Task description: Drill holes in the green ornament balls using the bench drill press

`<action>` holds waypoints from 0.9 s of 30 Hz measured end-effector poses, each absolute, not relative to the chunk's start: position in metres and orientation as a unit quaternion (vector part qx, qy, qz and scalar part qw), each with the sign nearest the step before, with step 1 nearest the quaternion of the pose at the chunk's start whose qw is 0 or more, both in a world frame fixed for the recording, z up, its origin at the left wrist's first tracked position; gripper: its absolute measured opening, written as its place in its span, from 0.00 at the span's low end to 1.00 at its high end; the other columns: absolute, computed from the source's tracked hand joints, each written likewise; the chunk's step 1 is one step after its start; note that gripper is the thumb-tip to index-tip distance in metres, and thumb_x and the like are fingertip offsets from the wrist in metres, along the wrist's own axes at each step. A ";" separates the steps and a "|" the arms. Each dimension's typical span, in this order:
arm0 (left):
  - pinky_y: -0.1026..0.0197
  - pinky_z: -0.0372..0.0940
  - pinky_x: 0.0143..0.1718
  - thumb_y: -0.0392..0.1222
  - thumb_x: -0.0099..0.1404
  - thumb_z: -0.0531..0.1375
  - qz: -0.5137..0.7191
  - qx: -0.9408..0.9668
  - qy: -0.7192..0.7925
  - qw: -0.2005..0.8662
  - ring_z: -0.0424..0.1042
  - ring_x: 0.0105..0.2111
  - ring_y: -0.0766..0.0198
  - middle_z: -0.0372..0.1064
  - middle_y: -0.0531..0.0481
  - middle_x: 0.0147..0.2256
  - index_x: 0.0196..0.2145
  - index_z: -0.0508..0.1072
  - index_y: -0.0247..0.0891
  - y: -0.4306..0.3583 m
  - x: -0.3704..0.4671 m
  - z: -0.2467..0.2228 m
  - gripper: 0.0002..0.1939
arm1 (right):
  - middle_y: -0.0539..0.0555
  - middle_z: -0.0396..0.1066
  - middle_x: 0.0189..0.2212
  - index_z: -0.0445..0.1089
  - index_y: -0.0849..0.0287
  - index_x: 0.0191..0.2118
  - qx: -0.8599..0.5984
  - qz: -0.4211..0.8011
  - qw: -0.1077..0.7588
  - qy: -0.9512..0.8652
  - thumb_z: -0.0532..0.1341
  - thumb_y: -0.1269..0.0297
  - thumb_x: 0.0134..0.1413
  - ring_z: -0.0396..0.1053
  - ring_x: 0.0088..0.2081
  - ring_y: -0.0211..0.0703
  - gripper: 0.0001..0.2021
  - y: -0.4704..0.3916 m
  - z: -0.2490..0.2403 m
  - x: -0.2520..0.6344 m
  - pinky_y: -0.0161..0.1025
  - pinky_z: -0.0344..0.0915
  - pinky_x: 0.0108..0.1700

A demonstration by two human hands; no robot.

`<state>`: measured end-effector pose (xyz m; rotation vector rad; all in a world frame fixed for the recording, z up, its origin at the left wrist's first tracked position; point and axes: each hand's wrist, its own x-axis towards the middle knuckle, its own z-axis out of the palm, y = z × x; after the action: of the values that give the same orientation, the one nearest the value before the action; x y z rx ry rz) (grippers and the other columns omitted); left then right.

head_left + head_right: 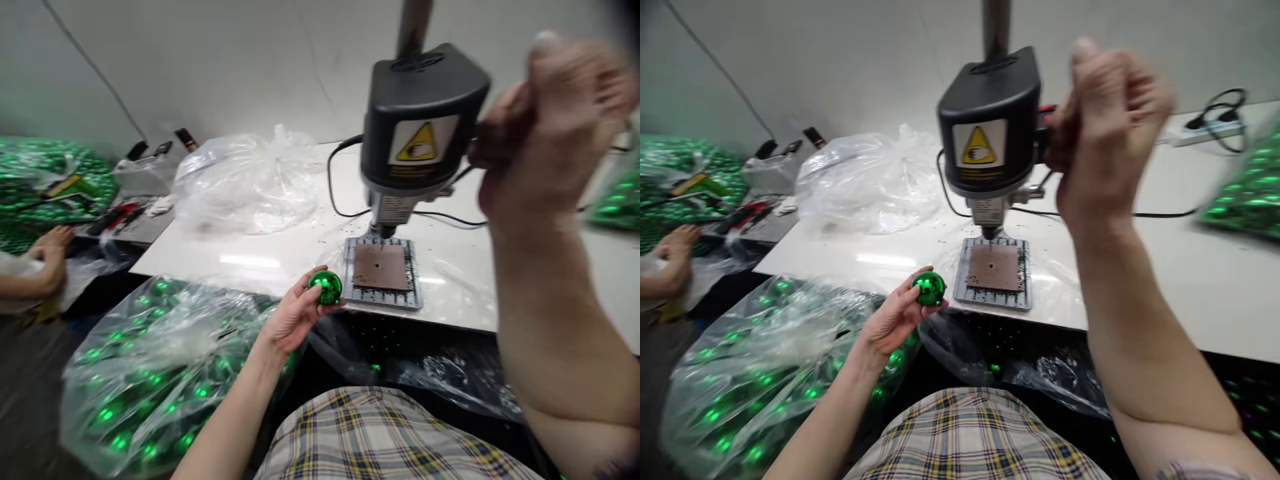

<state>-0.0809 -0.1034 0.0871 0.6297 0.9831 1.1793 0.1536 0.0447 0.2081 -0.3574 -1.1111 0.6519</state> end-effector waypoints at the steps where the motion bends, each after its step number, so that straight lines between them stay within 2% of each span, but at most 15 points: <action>1: 0.52 0.70 0.48 0.43 0.56 0.68 0.535 0.298 0.442 0.656 0.74 0.41 0.59 0.72 0.46 0.46 0.53 0.68 0.39 -0.089 -0.066 0.078 0.28 | 0.46 0.50 0.14 0.54 0.58 0.20 -0.146 0.291 0.789 -0.521 0.62 0.65 0.56 0.52 0.15 0.32 0.18 0.046 0.209 0.156 0.34 0.42 0.12; 5: 0.57 0.67 0.50 0.43 0.53 0.70 0.573 0.384 0.468 0.552 0.72 0.45 0.60 0.73 0.46 0.46 0.54 0.68 0.39 -0.043 -0.028 0.043 0.31 | 0.46 0.52 0.14 0.53 0.58 0.21 -0.145 0.306 0.783 -0.522 0.63 0.60 0.56 0.46 0.13 0.29 0.20 0.052 0.207 0.153 0.34 0.38 0.12; 10: 0.63 0.67 0.38 0.46 0.55 0.68 0.531 0.460 0.512 0.494 0.72 0.38 0.63 0.72 0.45 0.46 0.55 0.67 0.39 -0.015 -0.017 0.017 0.31 | 0.46 0.49 0.16 0.49 0.59 0.22 -0.185 0.302 0.762 -0.542 0.63 0.47 0.56 0.45 0.15 0.28 0.27 0.049 0.206 0.152 0.33 0.40 0.14; 12: 0.63 0.67 0.37 0.45 0.55 0.67 0.518 0.485 0.527 0.469 0.71 0.37 0.64 0.71 0.45 0.47 0.55 0.67 0.40 -0.010 -0.016 0.014 0.31 | 0.47 0.50 0.16 0.49 0.60 0.22 -0.189 0.310 0.759 -0.541 0.63 0.45 0.54 0.45 0.16 0.28 0.28 0.046 0.208 0.152 0.33 0.41 0.15; 16: 0.57 0.66 0.45 0.41 0.52 0.69 0.484 0.547 0.566 0.383 0.70 0.44 0.58 0.70 0.44 0.48 0.52 0.70 0.39 -0.006 -0.013 0.012 0.29 | 0.47 0.49 0.16 0.48 0.60 0.22 -0.188 0.327 0.760 -0.529 0.65 0.44 0.52 0.44 0.16 0.28 0.29 0.042 0.210 0.152 0.33 0.39 0.15; 21: 0.50 0.61 0.53 0.38 0.50 0.70 0.458 0.645 0.556 0.256 0.64 0.51 0.53 0.70 0.47 0.46 0.51 0.71 0.43 -0.006 -0.004 0.009 0.29 | 0.47 0.48 0.17 0.48 0.60 0.23 -0.204 0.321 0.753 -0.537 0.64 0.47 0.54 0.45 0.17 0.29 0.28 0.042 0.210 0.152 0.33 0.41 0.16; 27: 0.47 0.58 0.56 0.38 0.51 0.69 0.461 0.658 0.544 0.243 0.61 0.53 0.52 0.66 0.45 0.49 0.52 0.69 0.43 -0.005 0.005 0.002 0.30 | 0.47 0.48 0.17 0.46 0.60 0.23 -0.229 0.315 0.744 -0.543 0.62 0.48 0.57 0.44 0.17 0.28 0.28 0.040 0.211 0.152 0.32 0.41 0.16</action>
<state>0.0046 -0.0045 0.0018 1.7976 1.4860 1.2586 0.1518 0.0400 0.2105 -0.5026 -1.1888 0.6905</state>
